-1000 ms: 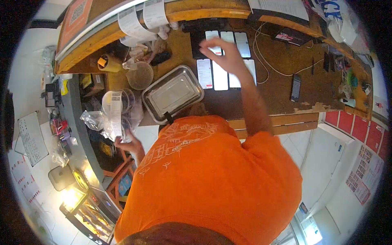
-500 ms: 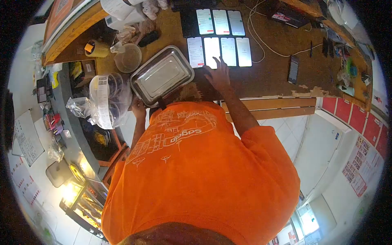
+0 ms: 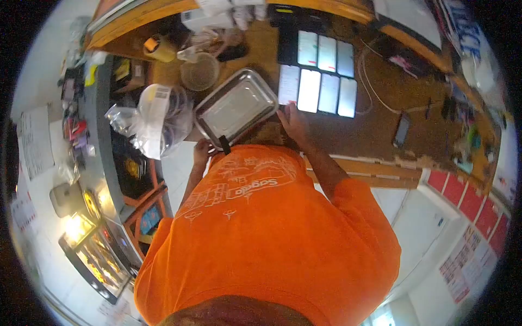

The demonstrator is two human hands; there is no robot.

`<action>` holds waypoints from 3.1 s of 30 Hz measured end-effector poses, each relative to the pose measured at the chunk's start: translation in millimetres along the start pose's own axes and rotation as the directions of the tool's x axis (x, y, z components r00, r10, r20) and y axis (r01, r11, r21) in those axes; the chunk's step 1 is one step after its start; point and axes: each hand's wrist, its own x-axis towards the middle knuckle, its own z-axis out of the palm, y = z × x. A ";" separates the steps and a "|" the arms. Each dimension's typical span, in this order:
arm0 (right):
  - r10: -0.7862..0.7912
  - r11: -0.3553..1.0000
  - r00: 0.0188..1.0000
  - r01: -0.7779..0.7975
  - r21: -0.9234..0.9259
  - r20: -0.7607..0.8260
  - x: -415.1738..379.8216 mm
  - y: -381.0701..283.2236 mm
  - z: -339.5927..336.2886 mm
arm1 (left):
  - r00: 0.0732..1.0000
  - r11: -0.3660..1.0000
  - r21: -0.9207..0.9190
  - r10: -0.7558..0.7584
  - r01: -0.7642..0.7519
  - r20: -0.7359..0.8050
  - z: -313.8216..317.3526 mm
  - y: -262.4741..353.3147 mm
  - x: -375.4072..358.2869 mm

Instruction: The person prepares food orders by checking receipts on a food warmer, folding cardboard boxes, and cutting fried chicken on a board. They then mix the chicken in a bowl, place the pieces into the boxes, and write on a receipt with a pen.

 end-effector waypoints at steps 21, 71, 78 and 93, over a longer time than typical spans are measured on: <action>-0.065 0.816 0.711 0.442 0.373 -0.700 -22.6 -272.3 94.0 | 0.938 0.984 -0.105 -0.171 0.145 -0.301 -266.1 -161.3 -180.5; -0.927 -0.292 -0.305 0.218 0.931 -0.220 -931.6 -1375.6 824.5 | -0.047 0.773 -0.486 -0.550 -0.408 -0.834 -1004.3 -578.6 -640.4; -0.971 -0.224 0.110 -0.127 0.966 -0.211 -989.6 -1403.0 820.5 | 0.150 0.759 -0.489 -0.474 -0.431 -0.868 -1031.4 -564.2 -717.3; -0.981 -0.090 -0.162 -0.084 0.992 -0.102 -1170.6 -1390.0 852.6 | 0.049 0.739 -0.552 -0.581 -0.386 -0.812 -1060.6 -696.5 -974.6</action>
